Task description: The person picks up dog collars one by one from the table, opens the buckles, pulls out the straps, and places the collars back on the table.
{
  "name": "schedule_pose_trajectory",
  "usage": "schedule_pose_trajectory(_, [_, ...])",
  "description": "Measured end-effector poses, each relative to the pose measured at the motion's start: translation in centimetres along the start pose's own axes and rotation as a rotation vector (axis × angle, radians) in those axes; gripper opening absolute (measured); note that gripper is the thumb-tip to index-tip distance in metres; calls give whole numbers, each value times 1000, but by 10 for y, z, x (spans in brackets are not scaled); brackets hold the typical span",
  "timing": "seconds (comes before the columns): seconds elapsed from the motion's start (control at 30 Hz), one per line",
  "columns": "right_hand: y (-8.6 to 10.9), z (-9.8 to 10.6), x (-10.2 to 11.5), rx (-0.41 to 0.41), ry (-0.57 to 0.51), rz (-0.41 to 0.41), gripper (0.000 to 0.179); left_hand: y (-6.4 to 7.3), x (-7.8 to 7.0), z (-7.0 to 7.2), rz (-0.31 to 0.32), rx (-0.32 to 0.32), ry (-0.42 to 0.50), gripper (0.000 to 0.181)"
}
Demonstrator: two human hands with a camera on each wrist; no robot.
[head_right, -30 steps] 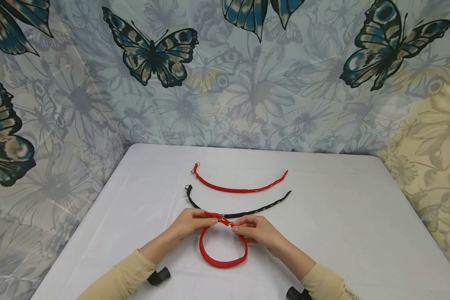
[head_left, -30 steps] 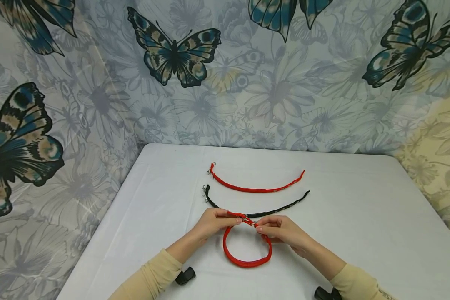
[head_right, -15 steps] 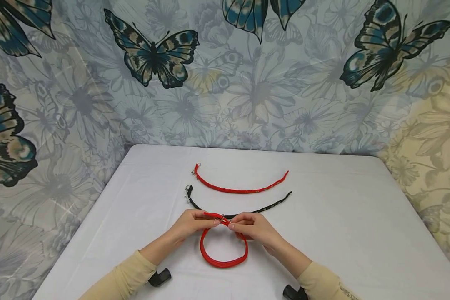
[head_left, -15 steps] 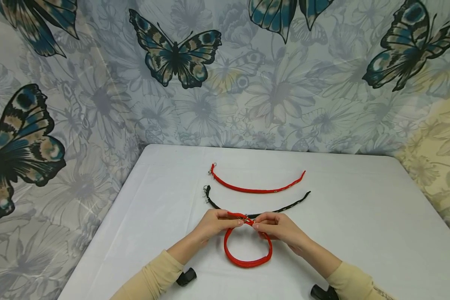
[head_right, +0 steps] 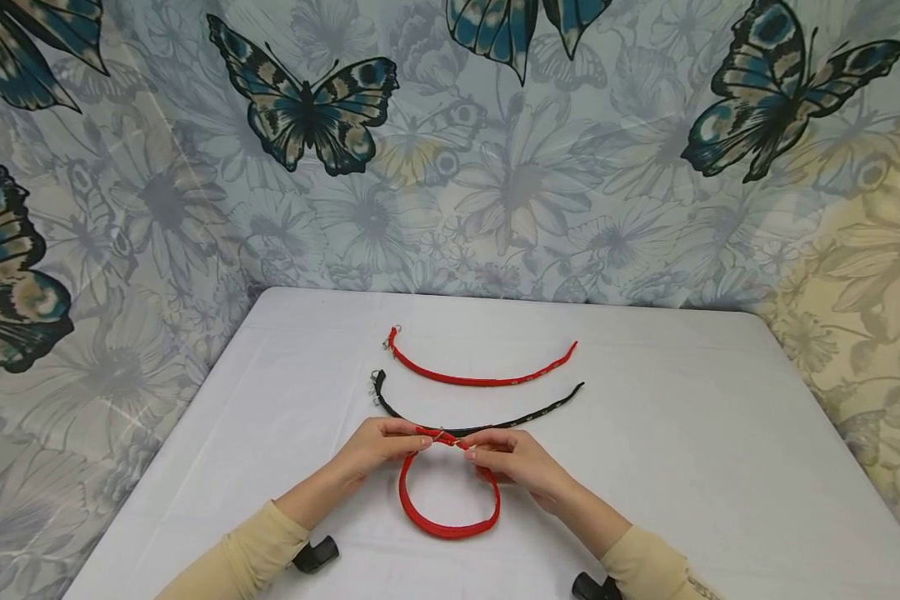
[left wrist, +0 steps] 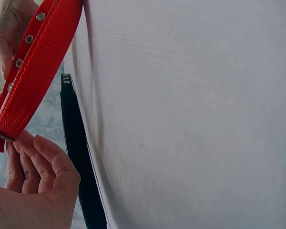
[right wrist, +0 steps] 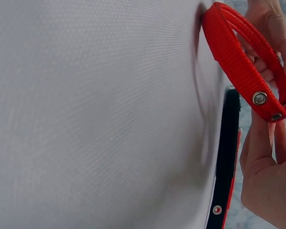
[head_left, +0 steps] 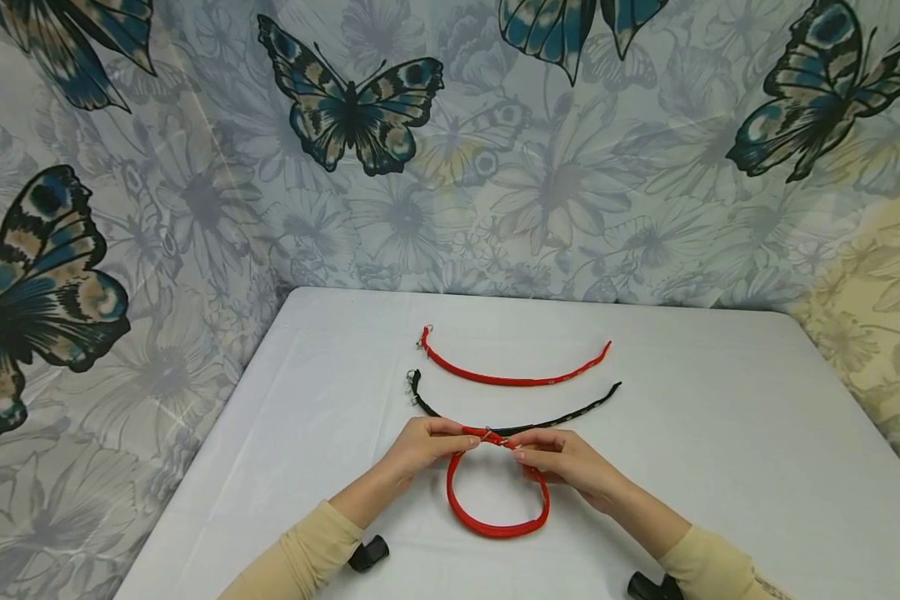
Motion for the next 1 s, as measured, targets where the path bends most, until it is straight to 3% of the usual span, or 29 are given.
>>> schedule_pose_trajectory(0.4, [-6,0,1,-77,13,-33,39,2,-4,-3,-6,48,8,30])
schedule_pose_trajectory(0.77, [-2,1,7,-48,70,-20,36,3,-4,-4,-11,72,-14,31])
schedule_pose_trajectory(1.0, [0,2,5,-23,58,-29,36,2,-2,-4,-12,55,-17,29])
Point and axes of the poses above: each hand's wrist, its own y-axis away from the middle knuckle, its own z-axis out of the back of the hand, x = y × z, the point moved 5 cm from there along -y, towards the middle knuckle, and after that the axes turned 2 degrees about x, right-handed, at the moved point
